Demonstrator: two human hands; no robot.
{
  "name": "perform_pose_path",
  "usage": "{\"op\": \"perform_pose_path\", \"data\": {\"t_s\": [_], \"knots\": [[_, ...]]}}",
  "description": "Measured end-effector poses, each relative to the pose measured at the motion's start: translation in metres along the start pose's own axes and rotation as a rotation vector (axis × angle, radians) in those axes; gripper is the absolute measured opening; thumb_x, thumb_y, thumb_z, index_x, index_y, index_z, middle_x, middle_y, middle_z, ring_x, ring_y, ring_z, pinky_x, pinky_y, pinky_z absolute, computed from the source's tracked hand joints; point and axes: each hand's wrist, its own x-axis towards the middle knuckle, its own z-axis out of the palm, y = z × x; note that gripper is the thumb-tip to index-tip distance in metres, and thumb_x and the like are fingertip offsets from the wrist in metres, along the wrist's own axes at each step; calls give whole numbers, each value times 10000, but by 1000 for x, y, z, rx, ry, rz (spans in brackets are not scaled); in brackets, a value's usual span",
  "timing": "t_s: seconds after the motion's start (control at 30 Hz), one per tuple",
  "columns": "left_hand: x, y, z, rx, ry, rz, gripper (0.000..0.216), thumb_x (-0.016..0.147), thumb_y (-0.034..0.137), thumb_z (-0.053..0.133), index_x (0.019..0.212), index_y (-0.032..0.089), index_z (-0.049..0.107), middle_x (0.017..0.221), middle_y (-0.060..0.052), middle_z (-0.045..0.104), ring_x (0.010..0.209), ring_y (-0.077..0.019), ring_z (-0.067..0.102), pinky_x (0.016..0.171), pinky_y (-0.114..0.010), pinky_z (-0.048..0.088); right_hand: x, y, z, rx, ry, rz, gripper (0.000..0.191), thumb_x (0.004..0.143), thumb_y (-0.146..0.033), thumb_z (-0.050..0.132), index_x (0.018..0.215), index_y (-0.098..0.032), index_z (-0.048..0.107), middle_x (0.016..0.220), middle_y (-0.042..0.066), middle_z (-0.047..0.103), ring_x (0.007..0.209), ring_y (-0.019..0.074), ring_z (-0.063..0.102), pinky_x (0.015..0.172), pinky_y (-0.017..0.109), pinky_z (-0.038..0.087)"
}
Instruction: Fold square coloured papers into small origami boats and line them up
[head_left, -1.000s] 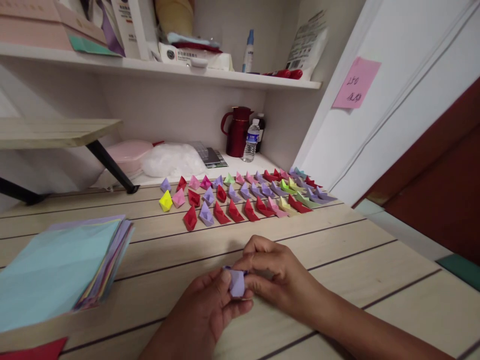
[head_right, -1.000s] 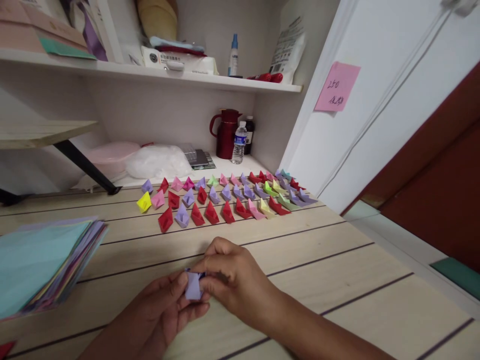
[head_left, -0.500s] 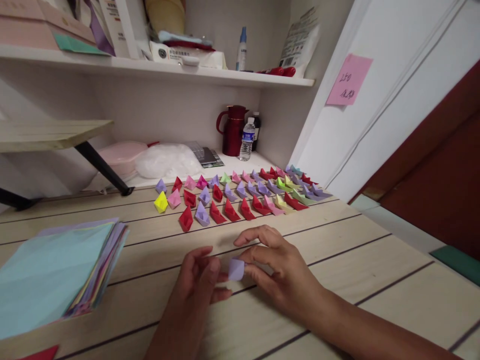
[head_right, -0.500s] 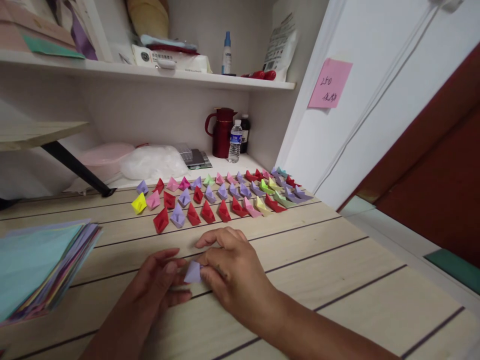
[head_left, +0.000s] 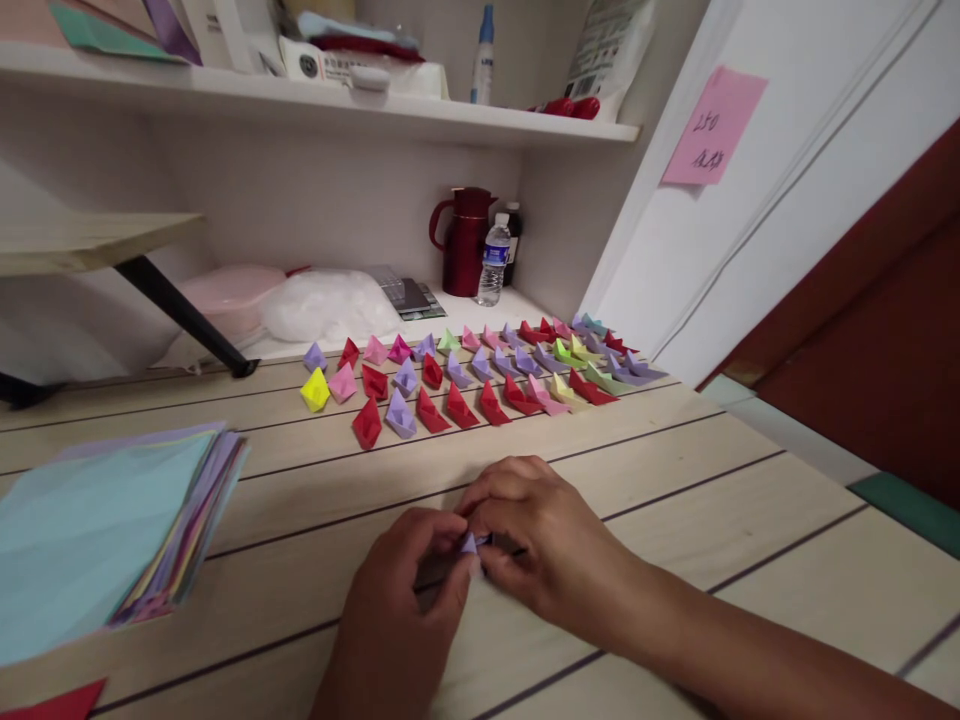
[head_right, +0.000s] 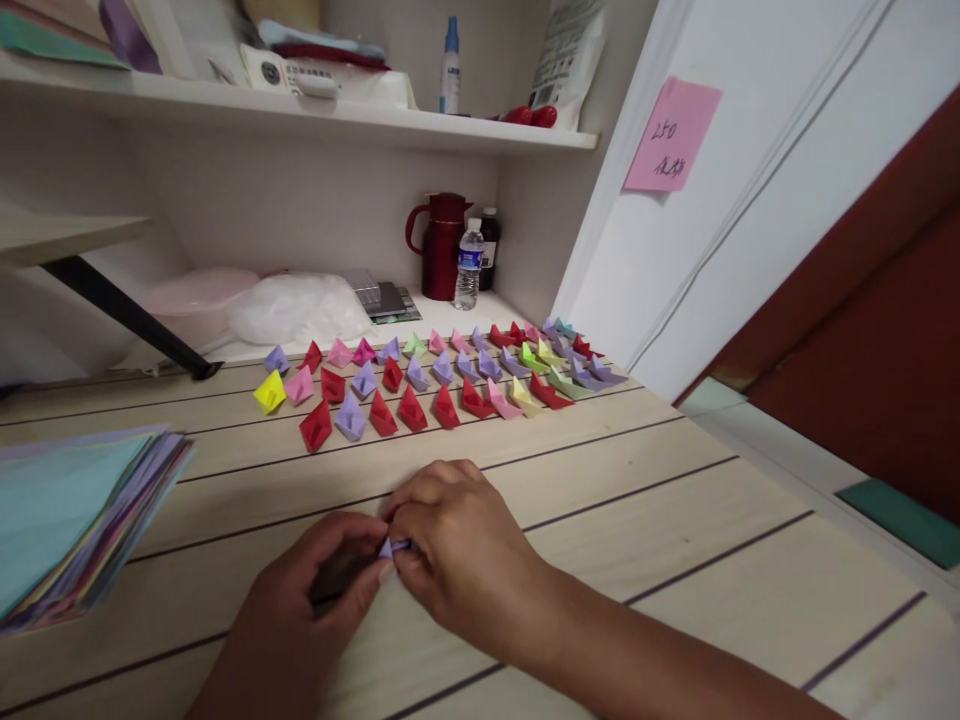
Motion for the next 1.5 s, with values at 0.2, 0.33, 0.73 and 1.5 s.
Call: {"op": "perform_pose_path", "data": {"t_s": [0.2,0.33,0.73,1.5], "knots": [[2,6,-1,-110,-43,-85,69,708,273,670,746,239,623,773,26,701,738,-158,659,711,-253,491,-1,3,7,21,-1,25,155,728,-70,675,808,-203,663,951,-7,724,929,190,613,857,339,422],[3,7,-3,-17,-43,-68,68,711,250,671,705,241,604,746,32,681,694,-154,630,672,-257,466,1,4,8,62,-13,43,165,722,-64,711,785,-206,653,946,-8,728,913,183,624,850,335,431],[9,3,-11,-22,-88,-126,111,818,331,598,748,246,609,768,35,693,746,-171,620,717,-277,433,4,3,7,168,-32,136,143,782,-92,727,732,-196,643,860,-8,726,827,165,639,808,320,448],[13,0,-19,436,-411,313,188,776,65,613,787,226,515,983,-5,557,897,-192,526,800,-356,398,1,11,7,180,-78,25,106,813,-146,738,755,-221,691,828,-12,733,845,164,647,832,309,435]]}}
